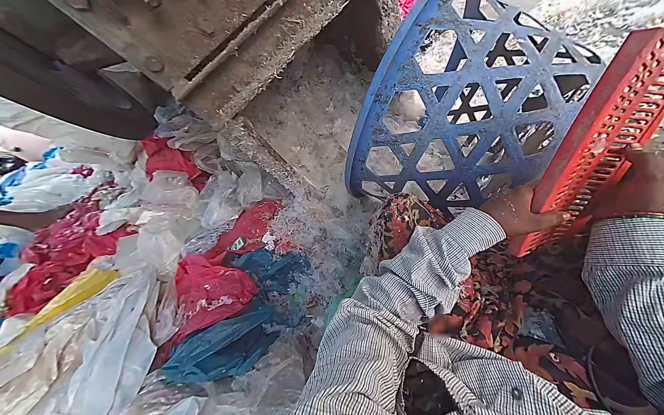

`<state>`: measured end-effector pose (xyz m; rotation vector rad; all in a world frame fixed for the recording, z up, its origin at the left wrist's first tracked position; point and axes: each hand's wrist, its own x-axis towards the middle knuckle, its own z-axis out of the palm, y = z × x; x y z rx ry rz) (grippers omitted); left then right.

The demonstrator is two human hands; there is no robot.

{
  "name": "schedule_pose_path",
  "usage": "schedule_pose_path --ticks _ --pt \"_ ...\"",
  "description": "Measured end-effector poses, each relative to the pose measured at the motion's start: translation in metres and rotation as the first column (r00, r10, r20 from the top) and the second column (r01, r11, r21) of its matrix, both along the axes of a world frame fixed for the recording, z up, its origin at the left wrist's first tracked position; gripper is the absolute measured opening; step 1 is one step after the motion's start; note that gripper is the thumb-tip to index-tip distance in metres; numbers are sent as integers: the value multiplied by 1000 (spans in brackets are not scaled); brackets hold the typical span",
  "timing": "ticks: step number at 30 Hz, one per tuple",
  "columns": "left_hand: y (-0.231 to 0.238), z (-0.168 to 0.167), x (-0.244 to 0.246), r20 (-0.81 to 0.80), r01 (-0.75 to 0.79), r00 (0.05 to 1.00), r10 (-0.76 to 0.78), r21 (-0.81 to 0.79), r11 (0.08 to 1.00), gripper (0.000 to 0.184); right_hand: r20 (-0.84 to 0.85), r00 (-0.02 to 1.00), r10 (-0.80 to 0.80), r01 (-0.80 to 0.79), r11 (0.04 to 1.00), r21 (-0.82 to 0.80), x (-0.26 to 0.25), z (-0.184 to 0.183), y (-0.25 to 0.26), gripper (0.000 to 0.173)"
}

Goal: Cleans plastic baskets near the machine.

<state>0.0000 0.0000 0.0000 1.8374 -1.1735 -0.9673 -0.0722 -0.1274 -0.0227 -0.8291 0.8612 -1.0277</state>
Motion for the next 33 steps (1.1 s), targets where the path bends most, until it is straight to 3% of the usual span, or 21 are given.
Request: schedule_pose_path --ticks 5,10,16,21,25,29,33 --pt "-2 -4 0 18 0 1000 0 -5 1000 46 -15 999 48 -50 991 -127 -1 -31 -20 8" --pt "-1 -4 -1 11 -1 1000 1 -33 999 44 -31 999 26 -28 999 -42 -3 -4 -4 12" --pt "-1 -4 -1 12 4 1000 -4 -48 999 43 -58 998 34 -36 999 -40 -4 -4 -6 17" --pt "-1 -3 -4 -64 1 998 -6 -80 997 41 -46 999 21 -23 999 -40 -2 -5 -5 11" --pt "-3 -29 2 -35 44 998 -53 -233 971 37 -8 1000 4 -4 1000 -24 -1 -5 -5 12" --pt "0 -1 -6 -81 12 997 -20 -103 995 42 -19 1000 5 -6 1000 -17 -1 -4 -6 12" --pt "1 4 -7 -53 -7 999 5 -50 999 43 -31 999 25 -27 998 -63 -4 -5 -4 10"
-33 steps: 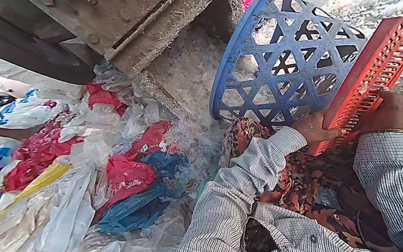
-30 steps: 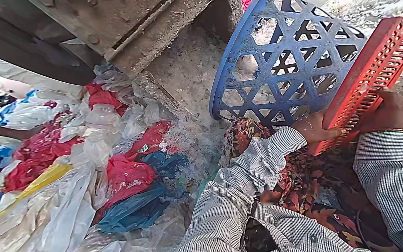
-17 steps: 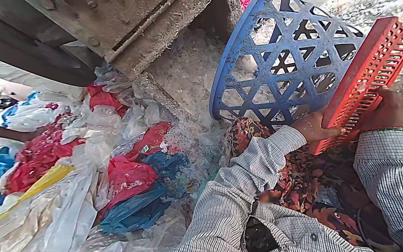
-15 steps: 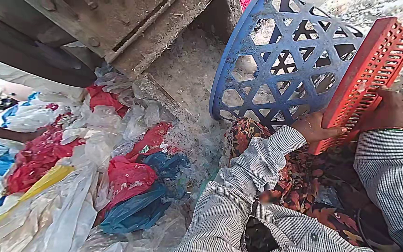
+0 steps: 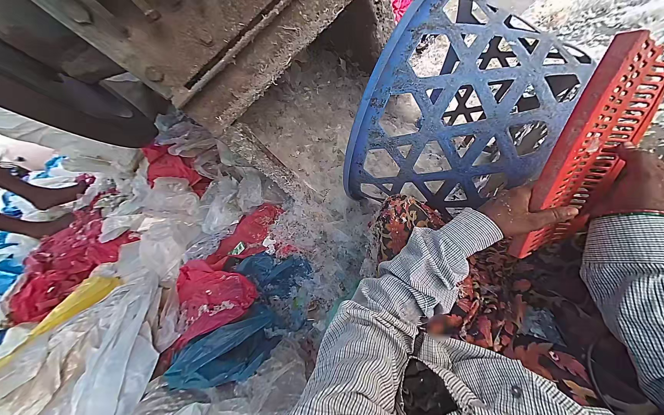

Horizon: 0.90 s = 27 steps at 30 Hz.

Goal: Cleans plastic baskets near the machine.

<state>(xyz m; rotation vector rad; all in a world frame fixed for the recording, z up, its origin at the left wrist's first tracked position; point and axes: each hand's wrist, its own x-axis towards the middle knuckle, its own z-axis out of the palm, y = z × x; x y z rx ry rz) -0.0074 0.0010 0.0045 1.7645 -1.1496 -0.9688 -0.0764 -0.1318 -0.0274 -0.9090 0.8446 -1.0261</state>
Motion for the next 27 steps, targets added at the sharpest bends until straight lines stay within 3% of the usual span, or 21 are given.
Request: schedule_pose_path --ticks 27 --pt "0 -3 0 -13 9 1000 -9 -44 999 44 9 1000 9 -9 1000 -6 -2 0 -2 16"
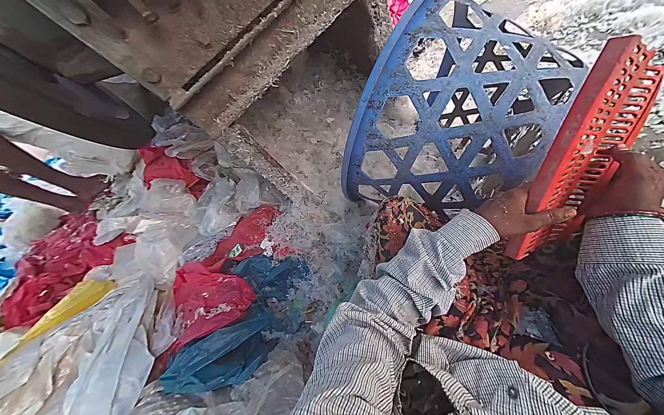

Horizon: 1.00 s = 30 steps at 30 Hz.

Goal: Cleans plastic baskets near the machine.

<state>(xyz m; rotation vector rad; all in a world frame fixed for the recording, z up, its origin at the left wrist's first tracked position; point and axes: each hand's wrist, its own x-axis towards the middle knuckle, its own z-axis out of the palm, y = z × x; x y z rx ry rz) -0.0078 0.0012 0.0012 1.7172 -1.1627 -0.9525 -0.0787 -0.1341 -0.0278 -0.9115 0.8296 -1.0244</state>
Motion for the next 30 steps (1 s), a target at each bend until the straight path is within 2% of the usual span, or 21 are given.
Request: schedule_pose_path --ticks 6,10,13,16,20,30 --pt "-3 -9 4 19 11 1000 -11 16 1000 44 40 999 -17 16 1000 15 2 -3 -1 11" --pt "-4 -34 11 37 7 999 -5 -64 998 41 31 999 -16 15 1000 21 1 -1 0 13" --pt "-5 -39 14 47 11 999 -8 -48 999 40 45 999 -17 16 999 29 2 -2 0 12" --pt "-5 -35 12 60 0 998 3 -45 999 41 23 1000 -17 16 999 31 1 -1 0 14" --pt "-4 -13 6 51 8 999 -8 10 1000 45 1 1000 1 -1 1000 -3 1 -6 -2 13" --pt "-3 -7 3 -2 7 1000 -7 13 1000 43 -17 1000 24 -24 999 -43 3 -15 -6 10"
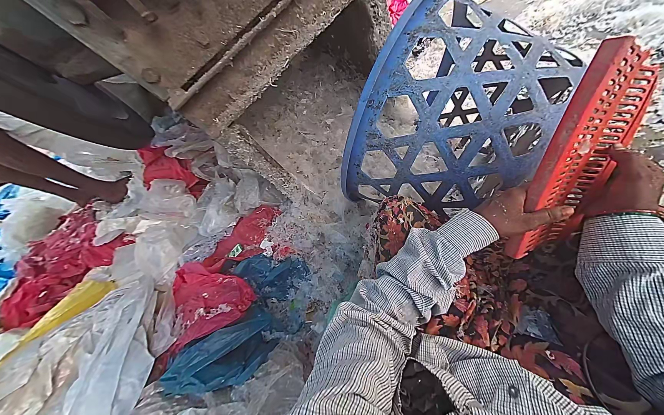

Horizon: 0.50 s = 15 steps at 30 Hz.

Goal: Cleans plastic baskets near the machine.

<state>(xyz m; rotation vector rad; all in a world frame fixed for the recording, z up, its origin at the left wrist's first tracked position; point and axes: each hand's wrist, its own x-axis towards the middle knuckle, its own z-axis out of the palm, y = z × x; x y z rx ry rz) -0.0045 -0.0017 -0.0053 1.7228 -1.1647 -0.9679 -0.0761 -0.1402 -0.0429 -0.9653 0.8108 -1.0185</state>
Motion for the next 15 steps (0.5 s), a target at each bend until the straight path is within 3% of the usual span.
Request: schedule_pose_path --ticks 15 --pt "0 -4 1 -12 -6 1000 6 -21 1000 42 10 1000 0 -1 997 84 0 12 4 10"
